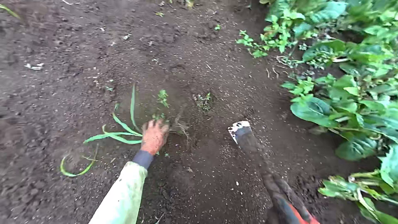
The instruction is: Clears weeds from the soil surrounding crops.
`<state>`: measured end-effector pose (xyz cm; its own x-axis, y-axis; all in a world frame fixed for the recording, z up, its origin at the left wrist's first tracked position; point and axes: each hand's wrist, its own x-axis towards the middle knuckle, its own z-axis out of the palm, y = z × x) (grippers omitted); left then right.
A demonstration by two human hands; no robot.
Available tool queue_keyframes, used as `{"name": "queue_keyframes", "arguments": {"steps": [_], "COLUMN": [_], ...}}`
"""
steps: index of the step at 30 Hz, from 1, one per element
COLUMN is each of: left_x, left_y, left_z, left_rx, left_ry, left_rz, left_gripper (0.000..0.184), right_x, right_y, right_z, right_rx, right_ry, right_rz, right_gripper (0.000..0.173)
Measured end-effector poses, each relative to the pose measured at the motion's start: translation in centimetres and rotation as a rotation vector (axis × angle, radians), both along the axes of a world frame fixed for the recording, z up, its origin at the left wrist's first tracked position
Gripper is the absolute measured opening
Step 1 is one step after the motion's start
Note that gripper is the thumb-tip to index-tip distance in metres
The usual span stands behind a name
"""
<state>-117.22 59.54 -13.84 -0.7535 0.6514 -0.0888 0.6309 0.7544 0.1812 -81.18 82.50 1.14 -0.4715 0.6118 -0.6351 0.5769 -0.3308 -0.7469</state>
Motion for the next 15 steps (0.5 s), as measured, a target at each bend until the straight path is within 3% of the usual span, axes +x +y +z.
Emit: {"name": "queue_keyframes", "arguments": {"steps": [5, 8, 11, 13, 15], "left_x": [-2.9, -1.3, -0.1, -0.6, -1.1], "left_y": [-15.4, -21.6, -23.8, -23.3, -22.5], "left_z": [-0.4, -0.6, -1.1, -1.1, -0.6], "left_rx": [-0.015, 0.077, 0.151, 0.182, 0.266], "left_ry": [0.091, 0.162, 0.173, 0.168, 0.203], "left_rz": [0.426, 0.577, 0.706, 0.767, 0.844], "left_gripper": [0.040, 0.045, 0.055, 0.056, 0.053], "right_x": [-15.8, -19.7, -19.5, -21.6, -23.9], "right_y": [-2.3, -7.0, -10.7, -12.2, -12.7], "right_z": [-6.4, -6.2, -5.3, -5.6, -6.4], "right_rx": [-0.023, 0.079, 0.074, 0.022, 0.033], "right_ry": [-0.005, -0.042, -0.041, -0.029, -0.021], "right_rz": [0.012, 0.140, 0.184, 0.136, 0.230], "right_gripper": [0.046, 0.042, 0.039, 0.040, 0.042]}}
